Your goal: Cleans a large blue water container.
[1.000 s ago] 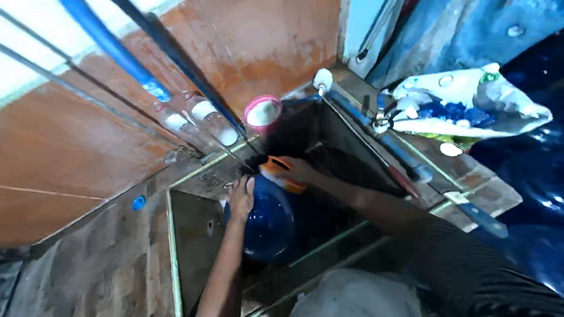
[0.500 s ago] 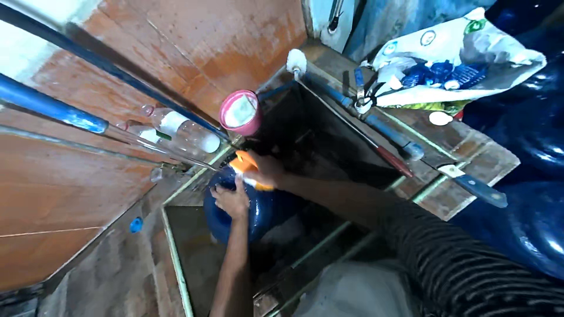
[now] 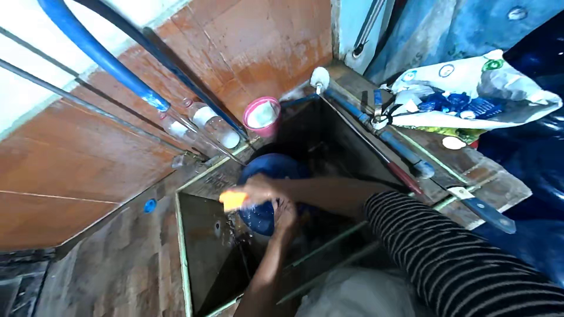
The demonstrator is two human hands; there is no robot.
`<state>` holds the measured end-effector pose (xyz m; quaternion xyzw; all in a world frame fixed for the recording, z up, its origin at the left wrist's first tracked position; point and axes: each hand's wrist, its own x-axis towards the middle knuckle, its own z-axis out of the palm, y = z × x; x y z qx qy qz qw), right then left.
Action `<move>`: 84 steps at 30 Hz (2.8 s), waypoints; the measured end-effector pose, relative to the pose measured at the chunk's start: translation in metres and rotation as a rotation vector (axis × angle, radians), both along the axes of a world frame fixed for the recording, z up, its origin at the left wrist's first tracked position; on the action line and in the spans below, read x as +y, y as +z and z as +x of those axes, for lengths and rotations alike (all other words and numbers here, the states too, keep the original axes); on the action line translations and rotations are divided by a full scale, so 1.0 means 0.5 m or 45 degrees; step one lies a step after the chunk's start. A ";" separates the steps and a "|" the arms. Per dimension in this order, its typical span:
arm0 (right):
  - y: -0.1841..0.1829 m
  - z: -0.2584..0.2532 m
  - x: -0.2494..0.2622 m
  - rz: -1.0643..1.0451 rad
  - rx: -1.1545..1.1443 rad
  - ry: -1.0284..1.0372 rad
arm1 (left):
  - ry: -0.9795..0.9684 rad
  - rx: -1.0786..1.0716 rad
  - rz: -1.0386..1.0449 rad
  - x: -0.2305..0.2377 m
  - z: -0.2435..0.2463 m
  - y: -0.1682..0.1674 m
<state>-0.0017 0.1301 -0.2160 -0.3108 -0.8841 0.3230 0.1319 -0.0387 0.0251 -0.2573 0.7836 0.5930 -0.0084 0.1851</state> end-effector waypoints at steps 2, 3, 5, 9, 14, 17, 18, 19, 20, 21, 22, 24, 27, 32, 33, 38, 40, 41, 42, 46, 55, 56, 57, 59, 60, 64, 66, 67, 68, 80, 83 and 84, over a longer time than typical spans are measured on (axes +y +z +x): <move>0.010 0.020 0.047 -0.008 -0.017 -0.342 | -0.029 -0.097 0.147 -0.026 -0.020 -0.017; 0.014 0.020 0.056 -0.007 -0.046 -0.497 | -0.045 -0.066 0.184 -0.025 -0.026 -0.018; -0.011 0.013 0.029 0.068 -0.037 -0.539 | -0.071 -0.011 0.205 -0.011 -0.037 -0.013; -0.005 0.098 -0.020 -0.075 -0.077 -0.224 | -0.038 -0.300 0.829 -0.029 -0.081 -0.099; -0.039 0.256 -0.051 -0.017 -0.047 -0.432 | 0.718 -0.408 0.599 0.008 -0.148 -0.070; -0.103 0.304 -0.007 -0.232 0.380 -0.792 | 0.830 -0.478 0.453 0.054 -0.164 -0.058; -0.118 0.308 0.018 -0.333 0.572 -0.854 | 0.738 -0.488 0.454 0.060 -0.169 -0.058; -0.125 0.306 0.038 -0.381 0.702 -0.867 | 0.641 -0.504 0.442 0.061 -0.181 -0.056; -0.123 0.301 0.053 -0.396 0.797 -0.833 | 0.551 -0.529 0.410 0.065 -0.198 -0.050; -0.114 0.296 0.063 -0.409 0.881 -0.765 | 0.482 -0.553 0.369 0.072 -0.218 -0.043; -0.107 0.285 0.062 -0.441 0.962 -0.702 | 0.468 -0.572 0.310 0.080 -0.239 -0.036; -0.119 0.236 0.041 -0.604 1.162 -0.651 | 0.659 -0.434 0.203 0.106 -0.257 -0.010; -0.198 0.145 0.006 -0.816 1.228 -0.778 | 1.136 -0.109 0.099 0.161 -0.262 -0.008; -0.395 0.155 0.012 -1.018 0.594 -0.990 | 1.094 -0.373 0.364 0.177 -0.274 -0.043; -0.383 0.142 0.022 -1.025 0.615 -0.973 | 0.974 -0.432 0.398 0.179 -0.274 -0.048; -0.254 0.077 0.065 -0.938 0.977 -0.860 | 0.877 -0.348 0.291 0.232 -0.250 -0.038; -0.336 0.123 0.056 -0.948 0.841 -1.021 | 0.775 -0.352 0.324 0.224 -0.240 -0.034; -0.378 0.158 0.045 -1.023 0.715 -1.094 | 0.722 -0.402 0.348 0.217 -0.236 -0.038; -0.403 0.186 0.032 -1.098 0.590 -1.155 | 0.695 -0.454 0.363 0.218 -0.233 -0.040; -0.355 0.160 0.082 -1.049 0.753 -1.057 | 0.877 -0.339 0.303 0.260 -0.175 -0.017; -0.410 0.283 -0.004 -1.092 0.059 -0.900 | 0.851 -0.319 0.336 0.258 -0.128 -0.010; -0.404 0.300 -0.006 -1.122 -0.047 -0.873 | 0.818 -0.290 0.329 0.250 -0.120 -0.012; -0.375 0.314 0.000 -1.125 -0.123 -0.906 | 0.740 -0.283 0.310 0.236 -0.111 -0.013; -0.280 0.320 0.034 -1.012 -0.237 -1.035 | 0.519 -0.318 0.253 0.196 -0.091 -0.011; -0.231 0.308 0.052 -0.868 -0.209 -1.061 | 0.399 -0.332 0.206 0.172 -0.081 -0.008; -0.083 0.163 0.087 0.055 0.158 -0.641 | -0.045 -0.308 0.042 0.054 -0.041 -0.001; -0.051 0.064 0.093 0.183 0.131 -0.276 | -0.212 -0.320 0.118 -0.003 -0.037 -0.014; -0.042 0.026 0.097 0.136 -0.005 -0.132 | -0.269 -0.336 0.203 -0.026 -0.044 -0.028; -0.043 0.000 0.101 0.078 -0.120 -0.070 | -0.288 -0.332 0.336 -0.044 -0.057 -0.046; 0.006 0.147 0.019 -0.437 -0.395 -0.418 | 0.785 -0.290 0.329 0.168 -0.167 -0.006; -0.009 0.281 0.055 -0.235 -0.418 -0.638 | 0.687 -0.413 0.402 0.206 -0.151 -0.015; -0.017 0.333 0.072 -0.175 -0.429 -0.704 | 0.765 -0.350 0.388 0.209 -0.145 -0.015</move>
